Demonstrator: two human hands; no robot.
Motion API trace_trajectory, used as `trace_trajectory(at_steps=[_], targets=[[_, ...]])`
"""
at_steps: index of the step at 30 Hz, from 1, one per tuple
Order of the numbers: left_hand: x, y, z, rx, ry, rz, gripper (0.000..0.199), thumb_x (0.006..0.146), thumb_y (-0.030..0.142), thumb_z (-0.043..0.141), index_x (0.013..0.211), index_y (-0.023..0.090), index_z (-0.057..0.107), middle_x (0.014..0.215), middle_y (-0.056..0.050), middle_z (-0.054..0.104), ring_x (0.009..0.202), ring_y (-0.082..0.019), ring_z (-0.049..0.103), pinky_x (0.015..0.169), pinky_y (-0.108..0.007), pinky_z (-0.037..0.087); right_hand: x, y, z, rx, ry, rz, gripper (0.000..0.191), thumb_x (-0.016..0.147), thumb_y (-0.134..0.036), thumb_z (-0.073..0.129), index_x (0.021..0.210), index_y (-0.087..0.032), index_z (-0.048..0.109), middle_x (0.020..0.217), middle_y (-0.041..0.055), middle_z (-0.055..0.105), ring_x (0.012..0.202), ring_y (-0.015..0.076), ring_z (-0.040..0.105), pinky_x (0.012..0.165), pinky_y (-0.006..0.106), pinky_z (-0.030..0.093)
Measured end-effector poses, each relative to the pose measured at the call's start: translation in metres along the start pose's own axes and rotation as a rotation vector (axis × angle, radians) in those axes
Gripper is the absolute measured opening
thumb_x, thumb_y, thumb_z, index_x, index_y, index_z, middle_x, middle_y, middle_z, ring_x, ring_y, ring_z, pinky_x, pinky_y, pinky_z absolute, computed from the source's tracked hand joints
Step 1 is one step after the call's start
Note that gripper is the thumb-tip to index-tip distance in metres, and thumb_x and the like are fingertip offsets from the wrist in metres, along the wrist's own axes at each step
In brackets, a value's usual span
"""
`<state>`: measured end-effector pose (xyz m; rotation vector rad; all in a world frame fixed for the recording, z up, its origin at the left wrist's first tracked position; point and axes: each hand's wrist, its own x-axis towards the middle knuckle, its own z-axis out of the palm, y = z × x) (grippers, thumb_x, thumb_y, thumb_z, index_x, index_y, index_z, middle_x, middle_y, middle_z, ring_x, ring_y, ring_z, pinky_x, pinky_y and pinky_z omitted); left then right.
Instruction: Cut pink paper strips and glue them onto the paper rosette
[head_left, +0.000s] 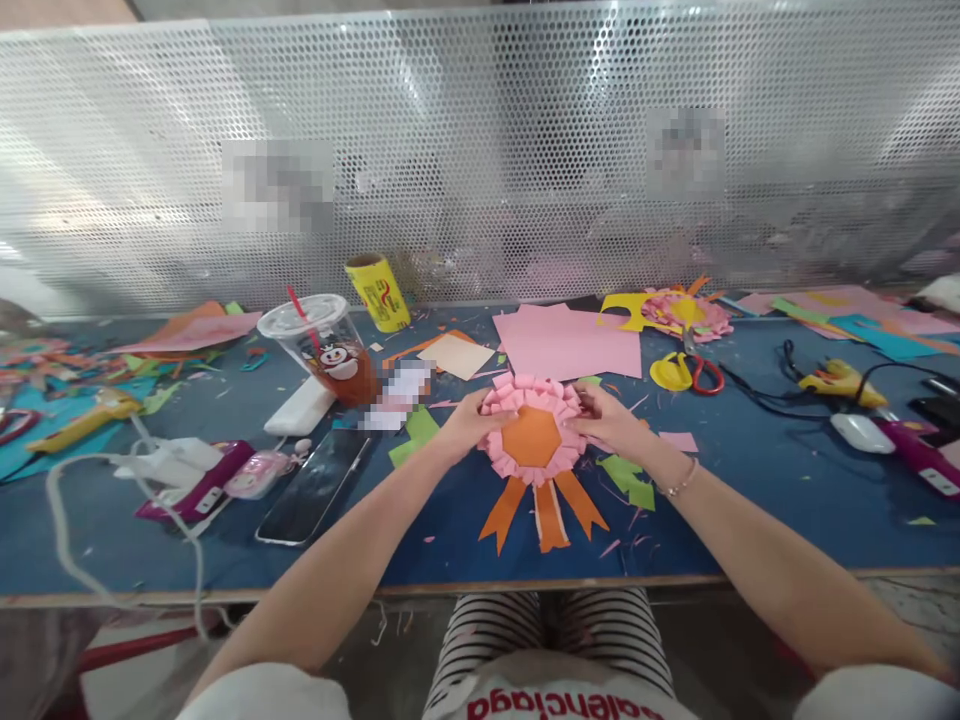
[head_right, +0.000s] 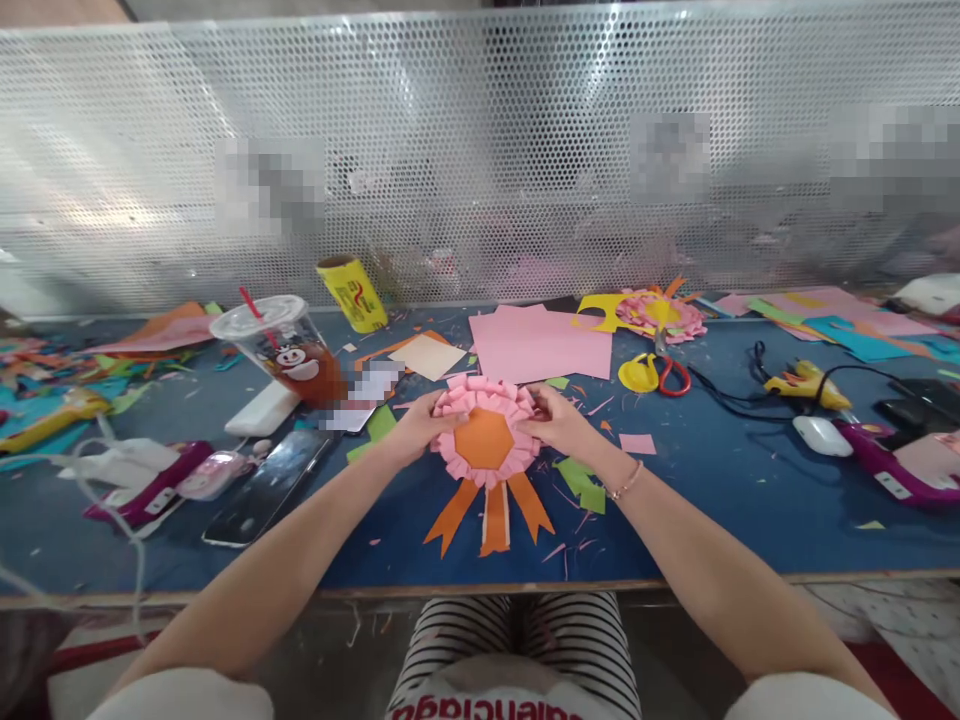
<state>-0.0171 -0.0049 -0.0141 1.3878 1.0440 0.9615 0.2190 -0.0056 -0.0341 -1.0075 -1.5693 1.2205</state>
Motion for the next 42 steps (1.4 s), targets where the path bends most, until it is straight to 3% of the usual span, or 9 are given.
trace_trajectory(at_steps=[3,7,14,19,24,34,38,42], targets=[[-0.005,0.003,0.004,0.083,0.024,0.034,0.034,0.063,0.039,0.072,0.071,0.015,0.050,0.050,0.008,0.042,0.037,-0.003,0.036,0.033,-0.016,0.031,-0.001,-0.004,-0.004,-0.126,-0.016,-0.054,0.030,0.066,-0.028,0.066,0.092,-0.018,0.055,0.088,0.0013,0.057,0.081,0.0147,0.054,0.072,0.028,0.044],[-0.008,0.004,0.005,0.146,0.065,0.056,0.038,0.063,0.038,0.073,0.062,0.016,0.041,0.048,0.009,0.034,0.037,-0.003,0.035,0.032,-0.016,0.032,-0.005,-0.009,-0.007,-0.255,-0.010,-0.080,0.025,0.069,-0.032,0.065,0.088,-0.017,0.056,0.082,0.0011,0.057,0.077,0.0152,0.053,0.070,0.029,0.043],[-0.016,0.013,0.015,0.182,-0.005,0.027,0.039,0.061,0.035,0.073,0.061,0.017,0.038,0.048,0.009,0.037,0.035,-0.004,0.038,0.029,-0.015,0.032,-0.006,-0.027,-0.001,-0.195,0.018,-0.118,0.041,0.067,-0.032,0.067,0.104,-0.021,0.054,0.104,0.0067,0.057,0.094,0.0169,0.054,0.082,0.032,0.044],[-0.021,0.016,0.023,0.173,-0.063,-0.036,0.039,0.063,0.036,0.072,0.064,0.018,0.037,0.047,0.010,0.035,0.034,-0.003,0.036,0.029,-0.016,0.034,-0.002,-0.037,0.002,-0.032,-0.069,0.031,0.024,0.070,-0.038,0.064,0.086,-0.019,0.061,0.081,0.0020,0.058,0.070,0.0107,0.053,0.064,0.025,0.043],[-0.021,0.016,0.025,0.198,-0.078,-0.026,0.037,0.061,0.034,0.072,0.064,0.018,0.039,0.049,0.010,0.034,0.036,-0.003,0.036,0.030,-0.016,0.035,0.000,-0.032,0.001,0.020,-0.033,0.138,0.021,0.069,-0.039,0.065,0.068,-0.018,0.061,0.063,-0.0019,0.052,0.057,0.0074,0.044,0.053,0.023,0.035],[-0.020,0.015,0.023,0.252,-0.072,0.031,0.037,0.061,0.035,0.073,0.061,0.017,0.041,0.050,0.009,0.032,0.038,-0.003,0.032,0.033,-0.016,0.026,0.004,-0.027,0.003,-0.066,0.021,0.085,0.033,0.070,-0.047,0.062,0.056,-0.018,0.053,0.054,-0.0024,0.046,0.050,0.0075,0.038,0.048,0.023,0.030],[-0.019,0.014,0.023,0.228,-0.066,0.025,0.037,0.061,0.034,0.072,0.062,0.017,0.040,0.051,0.009,0.032,0.039,-0.003,0.033,0.034,-0.016,0.025,-0.002,-0.027,-0.003,0.011,0.007,0.116,0.037,0.076,-0.053,0.054,0.064,-0.019,0.055,0.051,-0.0041,0.041,0.043,0.0059,0.032,0.040,0.022,0.022],[-0.018,0.011,0.023,0.190,-0.078,0.005,0.032,0.063,0.036,0.072,0.066,0.016,0.046,0.052,0.008,0.039,0.040,-0.004,0.037,0.037,-0.017,0.030,-0.005,-0.027,-0.008,0.053,-0.019,0.088,0.038,0.080,-0.053,0.050,0.081,-0.018,0.065,0.064,0.0000,0.052,0.050,0.0073,0.040,0.043,0.022,0.028]])
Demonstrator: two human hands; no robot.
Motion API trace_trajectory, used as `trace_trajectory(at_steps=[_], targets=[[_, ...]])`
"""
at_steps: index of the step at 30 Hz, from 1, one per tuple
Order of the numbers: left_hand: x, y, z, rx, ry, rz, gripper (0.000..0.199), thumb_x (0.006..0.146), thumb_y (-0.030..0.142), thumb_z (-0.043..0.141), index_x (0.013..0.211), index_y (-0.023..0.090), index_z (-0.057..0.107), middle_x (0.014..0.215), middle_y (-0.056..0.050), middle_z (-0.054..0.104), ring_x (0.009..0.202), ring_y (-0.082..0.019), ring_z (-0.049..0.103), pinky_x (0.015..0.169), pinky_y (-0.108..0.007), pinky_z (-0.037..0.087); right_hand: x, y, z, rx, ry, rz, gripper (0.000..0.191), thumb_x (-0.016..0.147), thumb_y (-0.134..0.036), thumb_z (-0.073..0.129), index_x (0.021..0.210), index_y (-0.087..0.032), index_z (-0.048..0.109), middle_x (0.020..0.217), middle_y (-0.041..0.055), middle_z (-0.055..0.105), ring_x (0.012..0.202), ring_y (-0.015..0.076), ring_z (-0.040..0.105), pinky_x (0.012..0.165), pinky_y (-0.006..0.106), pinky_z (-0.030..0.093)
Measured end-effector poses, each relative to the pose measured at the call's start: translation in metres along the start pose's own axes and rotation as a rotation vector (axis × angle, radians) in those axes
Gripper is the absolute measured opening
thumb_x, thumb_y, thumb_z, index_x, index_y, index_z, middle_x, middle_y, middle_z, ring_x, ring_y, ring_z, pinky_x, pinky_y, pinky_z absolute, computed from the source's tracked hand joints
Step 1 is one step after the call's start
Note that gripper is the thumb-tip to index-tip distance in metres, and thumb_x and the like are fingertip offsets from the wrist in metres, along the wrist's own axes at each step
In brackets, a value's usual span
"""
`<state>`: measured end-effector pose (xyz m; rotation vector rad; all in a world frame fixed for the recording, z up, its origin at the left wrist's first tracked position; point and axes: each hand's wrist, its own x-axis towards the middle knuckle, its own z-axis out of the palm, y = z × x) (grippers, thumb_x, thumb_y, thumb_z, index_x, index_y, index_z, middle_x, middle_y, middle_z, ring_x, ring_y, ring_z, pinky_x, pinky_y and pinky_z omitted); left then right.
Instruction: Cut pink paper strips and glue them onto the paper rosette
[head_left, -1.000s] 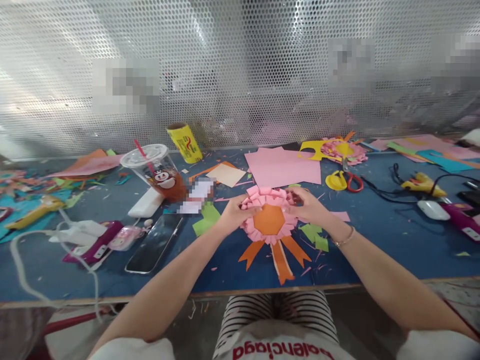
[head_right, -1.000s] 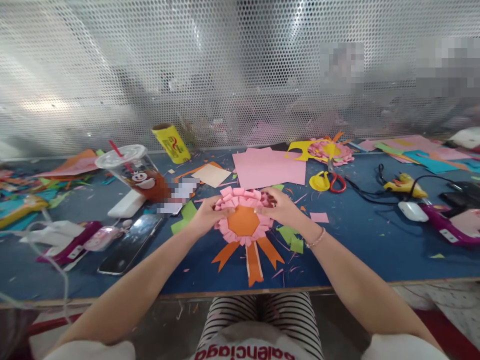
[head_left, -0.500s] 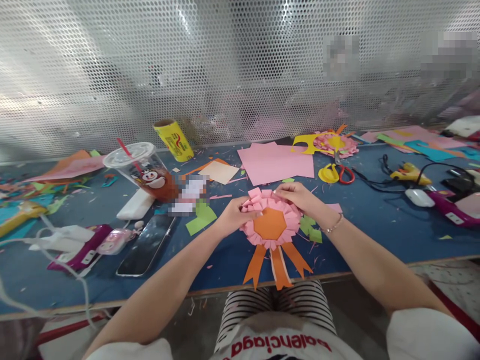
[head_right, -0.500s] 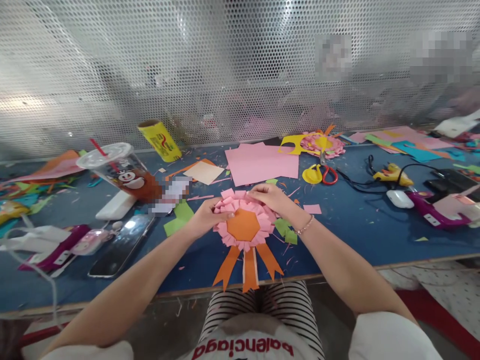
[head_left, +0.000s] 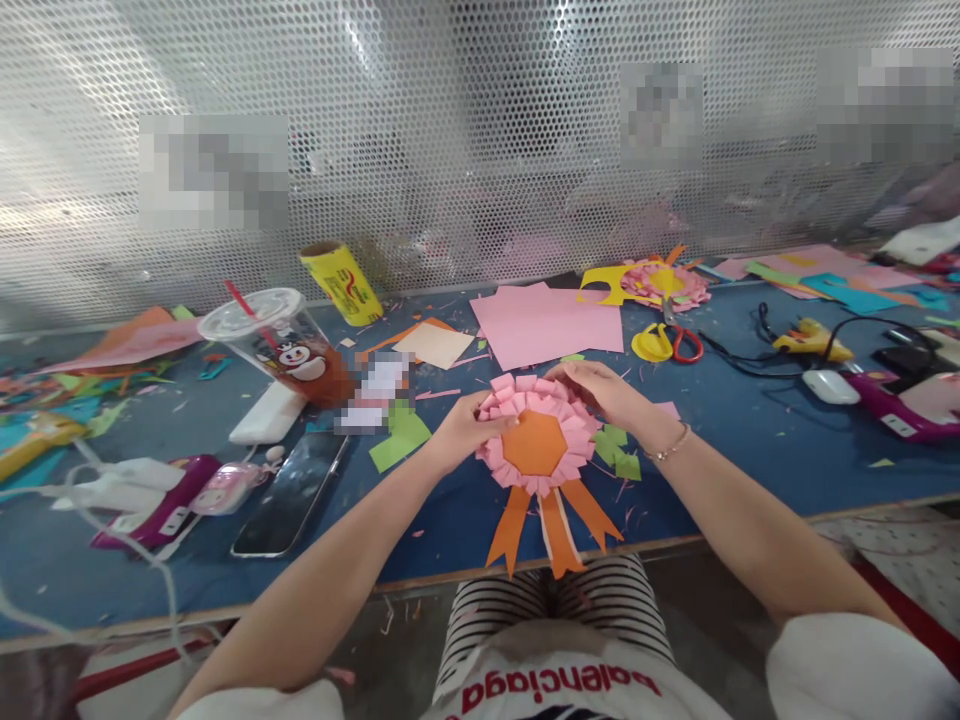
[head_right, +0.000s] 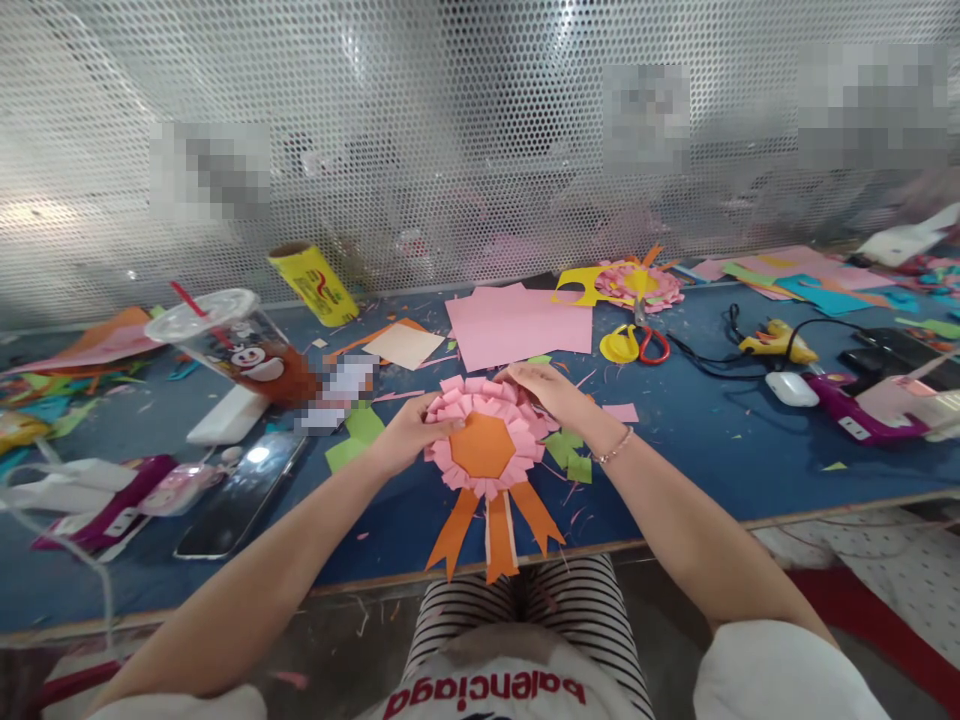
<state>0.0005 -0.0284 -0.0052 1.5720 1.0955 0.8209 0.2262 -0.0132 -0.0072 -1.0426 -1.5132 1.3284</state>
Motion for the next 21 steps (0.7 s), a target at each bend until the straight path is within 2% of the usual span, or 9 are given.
trace_trajectory(at_steps=[4,7,11,15,21], targets=[[0.0013,-0.0061,0.0014,-0.052,-0.008,-0.038,0.032,0.065,0.039,0.071,0.071,0.016,0.049,0.053,0.008,0.041,0.039,-0.004,0.036,0.037,-0.017,0.030,-0.0024,0.0005,0.0002,0.011,-0.029,-0.052,0.040,0.083,-0.052,0.045,0.090,-0.020,0.067,0.084,0.0043,0.061,0.065,0.0100,0.049,0.052,0.023,0.035],[0.0018,-0.0075,0.0015,-0.066,0.003,-0.052,0.034,0.065,0.041,0.071,0.070,0.016,0.047,0.052,0.008,0.040,0.038,-0.003,0.035,0.035,-0.017,0.028,-0.0037,0.0018,0.0004,-0.016,-0.041,-0.081,0.042,0.085,-0.051,0.042,0.094,-0.020,0.067,0.090,0.0056,0.062,0.071,0.0119,0.052,0.055,0.024,0.037],[0.0018,-0.0051,0.0006,-0.055,0.017,-0.046,0.035,0.064,0.041,0.072,0.069,0.016,0.047,0.052,0.008,0.041,0.038,-0.002,0.034,0.034,-0.016,0.024,-0.0029,0.0042,-0.0008,-0.009,-0.026,-0.060,0.035,0.083,-0.046,0.046,0.093,-0.019,0.067,0.086,0.0047,0.062,0.061,0.0095,0.048,0.049,0.023,0.034],[0.0017,-0.0034,-0.0005,-0.036,0.019,-0.041,0.036,0.063,0.041,0.072,0.068,0.016,0.047,0.051,0.008,0.041,0.037,-0.003,0.036,0.033,-0.016,0.026,-0.0007,0.0038,0.0001,-0.008,0.018,-0.002,0.023,0.074,-0.032,0.059,0.093,-0.021,0.064,0.072,0.0001,0.058,0.048,0.0065,0.040,0.044,0.023,0.030],[0.0014,-0.0029,0.0000,-0.025,0.014,-0.052,0.035,0.064,0.042,0.071,0.069,0.016,0.049,0.049,0.008,0.039,0.034,-0.004,0.036,0.030,-0.017,0.029,0.0001,0.0014,0.0004,-0.111,0.006,-0.037,0.020,0.072,-0.032,0.062,0.085,-0.018,0.063,0.069,0.0004,0.058,0.053,0.0072,0.044,0.049,0.023,0.036]])
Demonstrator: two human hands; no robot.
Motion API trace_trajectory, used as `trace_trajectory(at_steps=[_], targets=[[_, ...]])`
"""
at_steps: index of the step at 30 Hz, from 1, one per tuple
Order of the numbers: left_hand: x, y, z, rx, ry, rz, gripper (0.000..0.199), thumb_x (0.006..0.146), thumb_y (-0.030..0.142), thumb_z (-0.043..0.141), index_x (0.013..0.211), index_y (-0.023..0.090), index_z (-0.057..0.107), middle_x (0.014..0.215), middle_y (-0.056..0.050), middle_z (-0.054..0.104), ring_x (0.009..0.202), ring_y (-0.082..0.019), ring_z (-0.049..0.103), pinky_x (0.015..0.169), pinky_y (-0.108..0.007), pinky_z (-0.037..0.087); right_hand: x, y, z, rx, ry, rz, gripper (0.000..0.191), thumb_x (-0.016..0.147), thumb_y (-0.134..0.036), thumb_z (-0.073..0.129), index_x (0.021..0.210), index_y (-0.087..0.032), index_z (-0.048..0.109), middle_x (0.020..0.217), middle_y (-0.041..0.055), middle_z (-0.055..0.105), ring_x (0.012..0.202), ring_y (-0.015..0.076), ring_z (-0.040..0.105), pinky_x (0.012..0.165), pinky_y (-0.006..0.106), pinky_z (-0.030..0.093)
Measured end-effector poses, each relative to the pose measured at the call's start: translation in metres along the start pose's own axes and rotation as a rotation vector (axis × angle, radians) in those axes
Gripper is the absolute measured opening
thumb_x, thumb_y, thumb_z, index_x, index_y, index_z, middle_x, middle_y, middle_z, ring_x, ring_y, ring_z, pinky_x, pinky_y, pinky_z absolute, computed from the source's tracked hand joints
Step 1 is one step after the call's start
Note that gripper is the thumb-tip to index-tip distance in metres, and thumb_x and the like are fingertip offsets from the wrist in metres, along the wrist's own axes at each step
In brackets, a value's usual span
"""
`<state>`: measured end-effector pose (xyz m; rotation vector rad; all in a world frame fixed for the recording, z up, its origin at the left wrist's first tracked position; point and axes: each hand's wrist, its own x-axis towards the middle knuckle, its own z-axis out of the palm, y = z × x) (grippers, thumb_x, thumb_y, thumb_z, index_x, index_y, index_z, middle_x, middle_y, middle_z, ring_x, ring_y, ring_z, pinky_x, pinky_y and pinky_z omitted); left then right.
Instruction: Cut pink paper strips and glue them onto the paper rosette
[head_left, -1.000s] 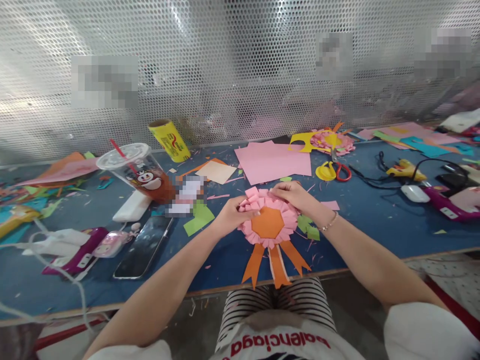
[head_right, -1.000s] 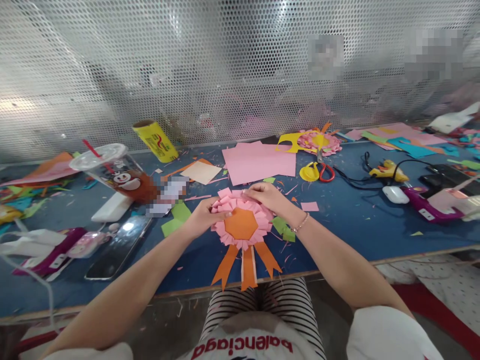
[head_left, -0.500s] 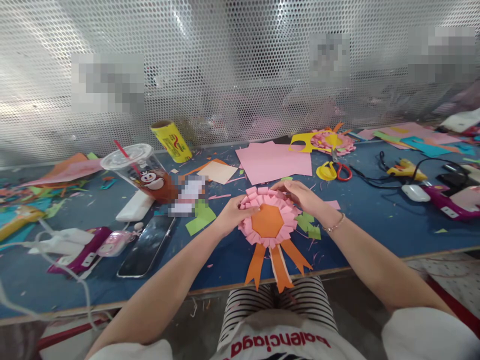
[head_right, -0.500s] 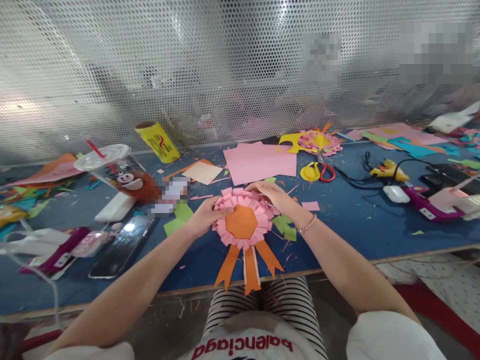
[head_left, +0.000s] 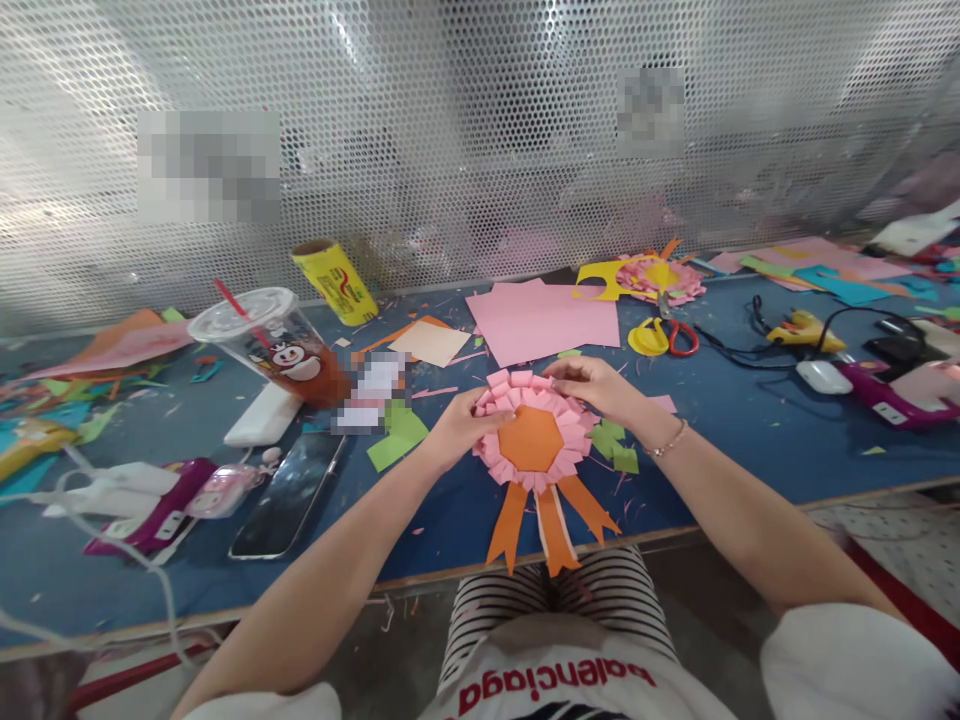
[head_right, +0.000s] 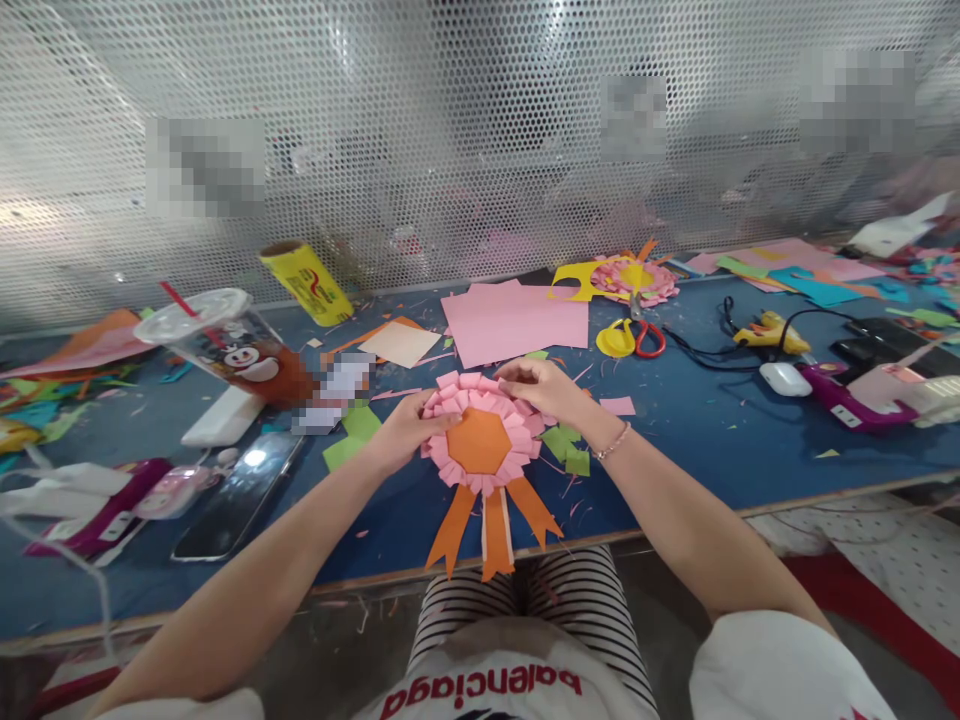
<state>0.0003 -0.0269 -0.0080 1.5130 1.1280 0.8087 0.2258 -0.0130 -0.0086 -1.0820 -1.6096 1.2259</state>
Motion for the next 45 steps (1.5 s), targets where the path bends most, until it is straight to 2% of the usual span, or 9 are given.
trace_trajectory(at_steps=[13,18,21,24,30,35,40,43,45], targets=[[0.001,0.003,-0.002,-0.042,-0.034,0.037,0.031,0.060,0.031,0.074,0.066,0.015,0.048,0.055,0.007,0.044,0.043,-0.004,0.041,0.037,-0.016,0.034,0.000,0.001,-0.002,-0.049,0.082,0.005,0.023,0.069,-0.037,0.067,0.081,-0.018,0.060,0.067,0.0003,0.057,0.050,0.0066,0.043,0.045,0.023,0.034],[0.005,-0.003,-0.006,-0.256,-0.008,0.052,0.031,0.060,0.030,0.075,0.070,0.015,0.050,0.056,0.006,0.048,0.044,-0.004,0.041,0.042,-0.016,0.035,-0.002,0.003,-0.004,0.229,0.076,0.124,0.031,0.074,-0.049,0.058,0.087,-0.021,0.061,0.071,0.0010,0.058,0.055,0.0097,0.048,0.047,0.023,0.037],[0.010,-0.005,-0.010,-0.396,0.052,0.083,0.032,0.058,0.029,0.077,0.071,0.015,0.051,0.061,0.005,0.053,0.053,-0.006,0.049,0.052,-0.018,0.041,-0.003,0.002,-0.005,0.452,-0.025,0.213,0.031,0.072,-0.050,0.059,0.082,-0.020,0.059,0.074,0.0026,0.061,0.065,0.0140,0.056,0.058,0.026,0.045],[0.015,-0.007,-0.014,-0.461,0.101,0.085,0.033,0.055,0.027,0.078,0.071,0.015,0.052,0.063,0.005,0.056,0.058,-0.007,0.053,0.056,-0.020,0.043,-0.002,0.001,-0.008,0.608,-0.118,0.226,0.034,0.074,-0.053,0.054,0.082,-0.020,0.059,0.077,0.0039,0.063,0.067,0.0148,0.058,0.061,0.028,0.048],[0.020,-0.011,-0.021,-0.492,0.117,0.102,0.030,0.056,0.026,0.078,0.069,0.015,0.053,0.064,0.004,0.058,0.058,-0.007,0.054,0.057,-0.020,0.043,-0.002,0.000,-0.011,0.600,-0.008,0.160,0.022,0.067,-0.032,0.070,0.082,-0.019,0.060,0.070,0.0000,0.062,0.059,0.0110,0.059,0.059,0.025,0.049],[0.019,-0.011,-0.023,-0.504,0.079,0.146,0.026,0.055,0.023,0.078,0.069,0.014,0.058,0.062,0.003,0.058,0.056,-0.007,0.054,0.055,-0.019,0.045,-0.003,0.002,-0.011,0.627,-0.013,0.148,0.023,0.067,-0.029,0.071,0.085,-0.018,0.061,0.068,-0.0006,0.062,0.060,0.0108,0.060,0.057,0.024,0.049],[0.016,-0.014,-0.030,-0.393,-0.008,0.263,0.023,0.054,0.021,0.080,0.072,0.014,0.067,0.069,-0.002,0.066,0.063,-0.012,0.060,0.062,-0.024,0.048,-0.006,-0.004,-0.013,0.585,-0.033,0.098,0.020,0.069,-0.026,0.070,0.085,-0.017,0.063,0.069,-0.0015,0.061,0.058,0.0074,0.058,0.057,0.021,0.049],[0.012,-0.009,-0.036,-0.212,-0.069,0.434,0.024,0.060,0.022,0.077,0.083,0.017,0.071,0.086,-0.007,0.069,0.079,-0.019,0.063,0.069,-0.030,0.050,-0.010,-0.009,-0.015,0.535,-0.058,0.052,0.017,0.071,-0.026,0.069,0.085,-0.017,0.064,0.074,-0.0008,0.061,0.061,0.0066,0.057,0.056,0.019,0.048],[0.009,-0.002,-0.038,-0.087,-0.098,0.591,0.020,0.062,0.023,0.076,0.081,0.019,0.073,0.087,-0.008,0.070,0.089,-0.022,0.062,0.079,-0.036,0.049,-0.012,-0.012,-0.015,0.515,-0.076,0.003,0.016,0.072,-0.026,0.068,0.085,-0.018,0.064,0.075,-0.0010,0.060,0.063,0.0062,0.056,0.057,0.018,0.047]])
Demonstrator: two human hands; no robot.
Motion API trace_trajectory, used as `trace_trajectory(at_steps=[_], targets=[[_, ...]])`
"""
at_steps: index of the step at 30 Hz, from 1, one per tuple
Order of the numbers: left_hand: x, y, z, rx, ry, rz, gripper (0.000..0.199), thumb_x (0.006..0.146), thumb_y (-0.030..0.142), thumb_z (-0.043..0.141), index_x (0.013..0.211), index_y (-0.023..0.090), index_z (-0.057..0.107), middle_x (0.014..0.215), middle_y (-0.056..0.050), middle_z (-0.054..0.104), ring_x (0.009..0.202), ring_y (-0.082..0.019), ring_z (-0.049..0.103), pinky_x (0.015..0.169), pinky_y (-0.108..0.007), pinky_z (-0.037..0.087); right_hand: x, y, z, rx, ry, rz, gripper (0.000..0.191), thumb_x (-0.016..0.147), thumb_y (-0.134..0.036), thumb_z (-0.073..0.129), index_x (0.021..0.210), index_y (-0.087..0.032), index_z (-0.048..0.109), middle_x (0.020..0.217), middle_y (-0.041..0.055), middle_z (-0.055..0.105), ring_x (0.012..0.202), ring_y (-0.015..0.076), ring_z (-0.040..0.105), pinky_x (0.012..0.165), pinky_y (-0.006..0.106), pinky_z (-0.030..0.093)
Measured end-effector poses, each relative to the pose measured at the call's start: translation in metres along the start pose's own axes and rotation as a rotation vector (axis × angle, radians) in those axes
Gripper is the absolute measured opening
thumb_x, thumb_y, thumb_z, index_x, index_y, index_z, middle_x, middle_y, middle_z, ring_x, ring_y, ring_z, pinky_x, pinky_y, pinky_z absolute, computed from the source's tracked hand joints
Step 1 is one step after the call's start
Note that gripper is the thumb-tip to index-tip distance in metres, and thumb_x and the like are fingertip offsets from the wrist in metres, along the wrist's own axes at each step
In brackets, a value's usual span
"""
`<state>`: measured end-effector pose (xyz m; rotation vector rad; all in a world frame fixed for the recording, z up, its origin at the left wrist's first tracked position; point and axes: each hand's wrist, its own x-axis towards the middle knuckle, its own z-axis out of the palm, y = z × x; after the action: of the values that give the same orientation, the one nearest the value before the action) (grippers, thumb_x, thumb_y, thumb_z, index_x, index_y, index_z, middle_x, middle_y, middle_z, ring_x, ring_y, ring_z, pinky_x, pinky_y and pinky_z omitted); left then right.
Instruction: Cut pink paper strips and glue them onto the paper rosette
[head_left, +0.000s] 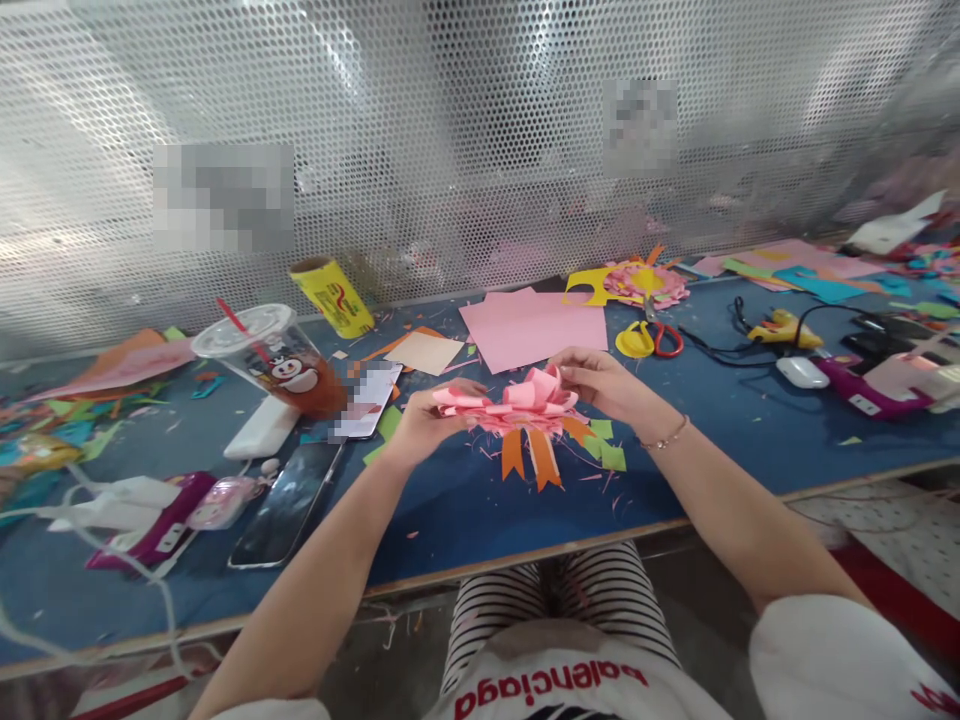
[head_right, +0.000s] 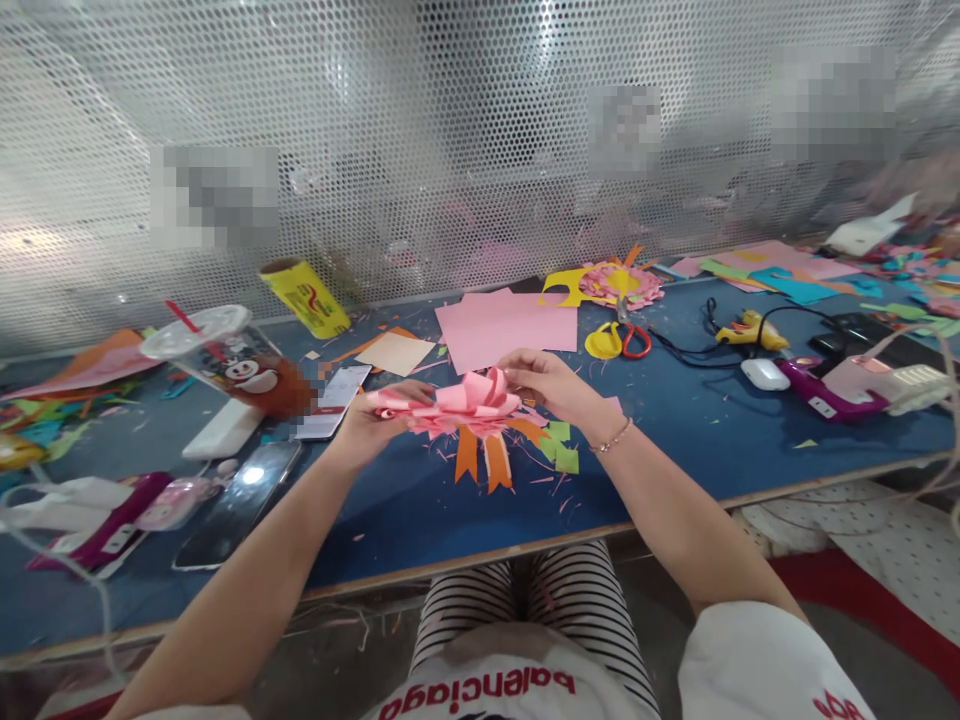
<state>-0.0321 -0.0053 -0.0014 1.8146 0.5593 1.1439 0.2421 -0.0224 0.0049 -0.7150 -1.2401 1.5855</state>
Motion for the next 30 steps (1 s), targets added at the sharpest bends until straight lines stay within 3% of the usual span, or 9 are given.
trace_trajectory(at_steps=[3,5,9,15,21,30], targets=[[0.003,0.007,-0.002,0.075,0.013,0.163,0.014,0.061,0.025,0.077,0.074,0.021,0.073,0.080,-0.008,0.070,0.090,-0.022,0.061,0.091,-0.043,0.043,-0.002,-0.002,0.001,-0.009,-0.036,-0.086,0.015,0.071,-0.026,0.069,0.083,-0.018,0.064,0.074,-0.0022,0.058,0.064,0.0057,0.054,0.060,0.019,0.046],[0.004,0.008,-0.001,0.029,0.091,0.175,0.014,0.060,0.027,0.078,0.072,0.021,0.073,0.080,-0.007,0.069,0.089,-0.021,0.061,0.091,-0.041,0.044,-0.002,-0.002,0.001,-0.029,-0.047,-0.163,0.014,0.071,-0.026,0.070,0.081,-0.019,0.063,0.074,-0.0023,0.057,0.066,0.0060,0.054,0.063,0.019,0.046],[0.003,0.003,0.007,-0.244,0.238,-0.054,0.024,0.053,0.026,0.081,0.072,0.017,0.070,0.072,-0.004,0.066,0.069,-0.014,0.061,0.069,-0.029,0.050,-0.001,-0.001,0.000,-0.122,-0.047,-0.292,0.015,0.072,-0.026,0.069,0.082,-0.020,0.061,0.079,-0.0010,0.060,0.073,0.0081,0.055,0.068,0.022,0.046],[0.002,-0.001,0.025,-0.499,0.378,-0.332,0.025,0.053,0.020,0.081,0.057,0.014,0.057,0.056,0.003,0.057,0.053,-0.007,0.053,0.052,-0.019,0.044,-0.002,0.001,0.004,-0.057,0.003,-0.284,0.018,0.071,-0.030,0.070,0.077,-0.019,0.056,0.074,-0.0018,0.058,0.067,0.0076,0.055,0.065,0.022,0.047],[0.002,-0.003,0.026,-0.584,0.383,-0.440,0.026,0.056,0.022,0.080,0.073,0.016,0.062,0.069,0.002,0.064,0.061,-0.009,0.058,0.055,-0.021,0.047,-0.002,0.003,0.011,0.055,0.051,-0.229,0.021,0.069,-0.029,0.071,0.078,-0.020,0.054,0.068,-0.0036,0.056,0.060,0.0066,0.053,0.057,0.020,0.046],[0.003,-0.005,0.029,-0.637,0.422,-0.459,0.020,0.058,0.016,0.077,0.068,0.017,0.061,0.066,0.003,0.063,0.056,-0.007,0.055,0.051,-0.019,0.044,-0.002,0.002,0.018,0.187,0.099,-0.163,0.019,0.069,-0.023,0.070,0.076,-0.019,0.052,0.070,-0.0037,0.055,0.060,0.0064,0.054,0.054,0.019,0.047]])
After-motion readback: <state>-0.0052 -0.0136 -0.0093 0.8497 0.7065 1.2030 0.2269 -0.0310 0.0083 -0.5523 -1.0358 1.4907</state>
